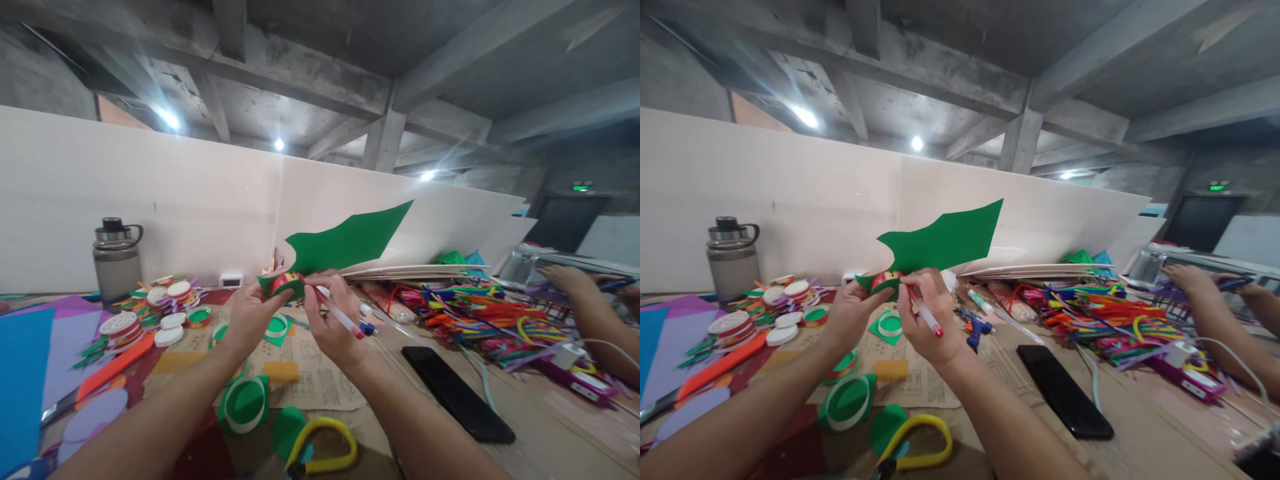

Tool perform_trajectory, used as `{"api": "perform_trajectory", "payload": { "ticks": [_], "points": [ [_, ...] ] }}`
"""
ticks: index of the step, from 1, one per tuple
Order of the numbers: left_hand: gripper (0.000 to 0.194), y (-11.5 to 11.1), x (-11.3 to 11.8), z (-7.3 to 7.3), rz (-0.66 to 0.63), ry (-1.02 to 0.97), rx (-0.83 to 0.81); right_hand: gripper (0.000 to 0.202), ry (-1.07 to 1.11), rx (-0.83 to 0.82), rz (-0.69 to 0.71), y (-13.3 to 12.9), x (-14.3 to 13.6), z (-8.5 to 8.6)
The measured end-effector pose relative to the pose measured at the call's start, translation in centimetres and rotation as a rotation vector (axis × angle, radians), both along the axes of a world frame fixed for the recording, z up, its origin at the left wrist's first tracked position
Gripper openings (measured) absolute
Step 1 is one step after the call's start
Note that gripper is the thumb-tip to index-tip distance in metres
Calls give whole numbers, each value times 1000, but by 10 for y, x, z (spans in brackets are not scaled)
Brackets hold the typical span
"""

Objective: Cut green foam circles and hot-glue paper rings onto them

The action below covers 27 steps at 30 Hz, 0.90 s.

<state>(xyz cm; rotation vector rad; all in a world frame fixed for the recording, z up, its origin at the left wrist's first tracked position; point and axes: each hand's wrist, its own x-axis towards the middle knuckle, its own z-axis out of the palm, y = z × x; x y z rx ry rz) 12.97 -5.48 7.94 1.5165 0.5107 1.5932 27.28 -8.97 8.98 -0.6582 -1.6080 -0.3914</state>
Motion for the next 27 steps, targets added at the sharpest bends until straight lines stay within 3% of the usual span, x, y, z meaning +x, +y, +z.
{"api": "perform_trajectory", "payload": {
  "ticks": [27],
  "points": [
    [26,2,0,-1,55,-2,-21,15,-12,35,-59,4,1,-3]
  ]
}}
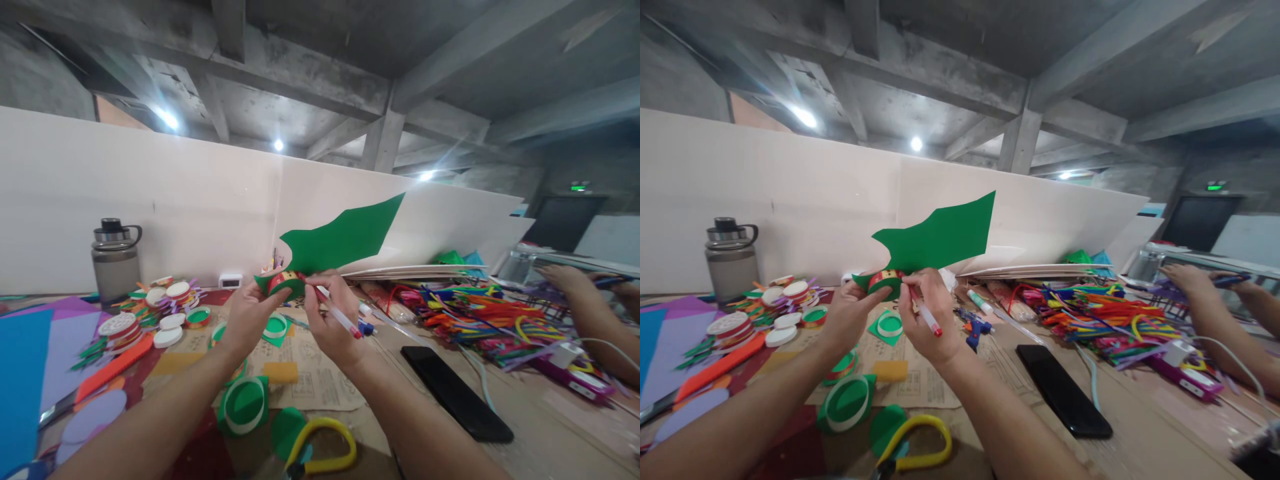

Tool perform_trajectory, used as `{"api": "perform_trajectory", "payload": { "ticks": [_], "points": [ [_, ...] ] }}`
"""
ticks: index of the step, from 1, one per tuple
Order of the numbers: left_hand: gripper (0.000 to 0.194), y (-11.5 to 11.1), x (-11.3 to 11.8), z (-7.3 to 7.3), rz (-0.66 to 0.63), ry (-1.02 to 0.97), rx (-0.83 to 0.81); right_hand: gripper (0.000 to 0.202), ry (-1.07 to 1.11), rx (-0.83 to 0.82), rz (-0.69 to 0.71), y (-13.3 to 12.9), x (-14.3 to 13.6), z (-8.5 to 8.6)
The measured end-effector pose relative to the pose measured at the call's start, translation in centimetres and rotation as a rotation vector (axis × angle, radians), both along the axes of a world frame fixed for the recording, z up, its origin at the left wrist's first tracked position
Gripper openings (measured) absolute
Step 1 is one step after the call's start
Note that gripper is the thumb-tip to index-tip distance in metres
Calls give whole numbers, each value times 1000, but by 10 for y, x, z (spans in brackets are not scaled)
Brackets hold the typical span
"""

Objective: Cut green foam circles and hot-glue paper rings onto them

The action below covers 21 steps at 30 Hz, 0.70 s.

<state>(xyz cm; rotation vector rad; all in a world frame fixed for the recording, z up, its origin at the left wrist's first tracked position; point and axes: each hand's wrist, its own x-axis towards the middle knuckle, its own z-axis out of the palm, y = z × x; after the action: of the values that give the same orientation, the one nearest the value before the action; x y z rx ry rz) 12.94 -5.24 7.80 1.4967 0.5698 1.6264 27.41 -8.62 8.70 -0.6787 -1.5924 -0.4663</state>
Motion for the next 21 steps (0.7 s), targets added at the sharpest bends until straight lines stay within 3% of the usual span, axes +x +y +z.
{"api": "perform_trajectory", "payload": {
  "ticks": [13,21],
  "points": [
    [34,0,2,2,-50,-87,-13,14,11,2,13,1,0,0],
    [25,-2,3,4,-13,-101,-32,15,19,11,7,2,0,-2]
  ]
}}
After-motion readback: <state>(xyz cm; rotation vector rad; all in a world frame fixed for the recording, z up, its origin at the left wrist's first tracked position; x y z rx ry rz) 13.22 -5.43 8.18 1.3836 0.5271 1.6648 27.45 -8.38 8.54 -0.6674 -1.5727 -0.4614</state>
